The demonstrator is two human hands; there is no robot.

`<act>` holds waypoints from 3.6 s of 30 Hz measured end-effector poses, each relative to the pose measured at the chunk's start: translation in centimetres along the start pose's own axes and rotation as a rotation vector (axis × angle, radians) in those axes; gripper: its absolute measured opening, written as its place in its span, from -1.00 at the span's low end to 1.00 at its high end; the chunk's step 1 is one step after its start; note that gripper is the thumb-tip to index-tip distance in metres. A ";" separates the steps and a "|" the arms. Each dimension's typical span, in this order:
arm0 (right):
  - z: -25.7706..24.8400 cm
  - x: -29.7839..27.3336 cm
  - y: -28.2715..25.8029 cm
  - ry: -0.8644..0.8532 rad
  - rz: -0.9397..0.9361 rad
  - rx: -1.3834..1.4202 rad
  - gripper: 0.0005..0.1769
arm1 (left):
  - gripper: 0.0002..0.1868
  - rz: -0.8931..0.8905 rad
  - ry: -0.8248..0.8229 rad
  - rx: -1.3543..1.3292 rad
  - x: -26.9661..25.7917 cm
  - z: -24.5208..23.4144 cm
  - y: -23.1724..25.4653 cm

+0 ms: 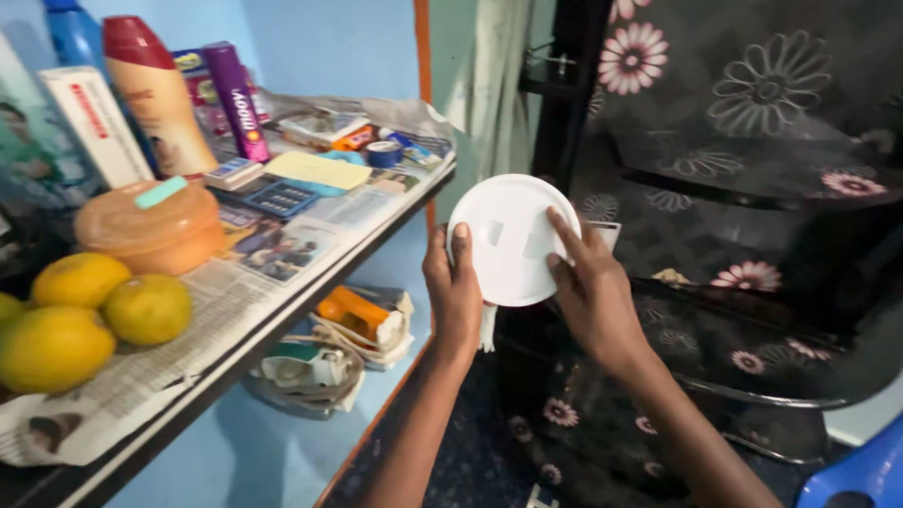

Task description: The person transfers various small household items from a blue plastic chair to a shelf. They handle items one by one, including a small container, a purple tube, a blue bottle, and a white plate, placing them on the shelf among other toiletries and fruits.

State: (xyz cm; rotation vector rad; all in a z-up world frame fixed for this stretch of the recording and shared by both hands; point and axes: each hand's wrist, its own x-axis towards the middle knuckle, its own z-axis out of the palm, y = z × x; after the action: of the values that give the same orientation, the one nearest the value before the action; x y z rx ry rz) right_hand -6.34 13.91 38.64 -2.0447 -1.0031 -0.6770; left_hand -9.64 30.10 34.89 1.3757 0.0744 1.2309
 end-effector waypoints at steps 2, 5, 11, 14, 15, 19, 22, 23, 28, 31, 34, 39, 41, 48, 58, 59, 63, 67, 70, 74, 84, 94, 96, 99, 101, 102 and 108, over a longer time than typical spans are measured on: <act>0.2 0.8 -1.4 -0.180 0.440 0.162 -0.39 | -0.64 0.064 0.027 -0.027 1.3 -1.3 0.6; 0.8 2.1 -2.5 -0.016 0.285 0.764 -0.52 | -0.62 0.171 -0.010 0.175 2.4 -3.6 2.3; 1.8 3.5 -2.9 -0.024 0.324 0.882 -0.59 | -0.60 0.313 -0.040 0.664 4.6 -5.8 6.0; 2.3 4.2 -2.1 -0.138 0.263 0.869 -0.75 | -0.60 0.550 -0.086 0.967 5.9 -7.5 8.6; 2.6 4.3 -2.0 -0.135 0.261 0.830 -0.77 | -0.62 0.515 -0.118 1.046 6.5 -7.9 9.7; 4.1 4.9 -3.3 -0.122 0.190 0.767 -0.81 | -0.73 0.378 -0.207 1.207 8.7 -9.0 13.9; 4.7 5.1 -5.4 -0.077 -0.036 0.641 -0.82 | -0.78 0.364 -0.189 1.258 10.3 -9.4 15.5; 4.7 5.0 -6.3 -0.055 -0.128 0.574 -0.82 | -0.78 0.371 -0.177 1.284 10.8 -9.7 15.6; 4.2 5.1 -10.1 0.075 -0.309 0.212 -0.84 | -0.81 0.347 -0.060 1.357 12.3 -11.7 14.7; 4.7 6.2 -10.9 0.182 -0.497 0.076 -0.85 | -0.80 0.301 0.050 1.304 12.5 -12.3 14.7; 5.9 7.7 -10.6 0.158 -0.610 -0.057 -0.81 | -0.75 0.335 0.172 1.176 12.5 -12.8 15.0; 9.0 10.2 -10.4 0.063 -0.666 -0.301 -0.70 | -0.69 0.373 0.205 1.066 12.5 -13.4 14.9; 10.1 10.7 -10.5 0.085 -0.715 -0.304 -0.68 | -0.69 0.293 0.143 1.062 12.6 -13.3 14.7; 13.5 12.0 -10.4 0.010 -0.686 -0.294 -0.56 | -0.72 0.298 0.122 1.119 12.8 -12.9 14.1; 14.8 12.4 -9.1 -0.049 -0.527 0.035 -0.33 | -0.79 0.274 -0.145 1.247 13.1 -13.3 11.8; 14.6 12.3 -9.1 -0.057 -0.510 0.059 -0.33 | -0.80 0.243 -0.174 1.277 13.1 -13.2 11.9; 13.8 11.6 -8.8 0.005 -0.510 0.086 -0.26 | -0.80 0.275 -0.192 1.276 12.7 -12.6 12.4; 13.0 10.5 -7.0 0.017 -0.446 0.052 -0.41 | -0.82 0.362 -0.232 1.200 12.2 -11.9 13.1; 12.0 9.9 -4.8 0.051 -0.431 -0.027 -0.47 | -0.84 0.453 -0.283 1.162 11.8 -11.4 13.2; 10.1 8.2 -1.8 0.047 -0.329 -0.057 -0.56 | -0.71 0.648 -0.344 1.079 10.1 -10.3 11.5; 6.6 0.2 7.3 -0.041 -0.003 -0.256 -0.74 | -0.64 0.320 -0.891 0.692 0.8 -2.7 0.5; 0.3 -14.0 21.0 -0.032 0.361 -0.418 -0.78 | -0.51 0.250 -1.192 0.525 -13.3 6.9 -11.8; -1.6 -18.0 24.3 -0.104 0.446 -0.416 -0.74 | -0.51 0.241 -1.245 0.453 -17.4 9.1 -14.2; -4.1 -24.4 29.6 -0.270 0.541 -0.451 -0.71 | -0.49 0.136 -1.386 0.415 -23.6 12.3 -17.2; -5.6 -29.1 33.2 -0.358 0.537 -0.504 -0.71 | -0.46 0.089 -1.492 0.462 -27.9 14.4 -18.8; -6.5 -31.7 35.0 -0.355 0.575 -0.477 -0.69 | -0.45 0.119 -1.495 0.413 -30.1 15.4 -19.7; -11.8 -45.3 42.2 -0.494 0.868 -0.393 -0.67 | -0.49 0.053 -1.654 0.306 -43.8 19.5 -24.5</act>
State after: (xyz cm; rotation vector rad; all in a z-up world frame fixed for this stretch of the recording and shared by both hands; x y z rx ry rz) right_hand 1.72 -32.42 -3.32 -2.7561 -0.1268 0.1172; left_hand -0.76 -6.30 -3.72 2.2680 -0.9462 -0.1860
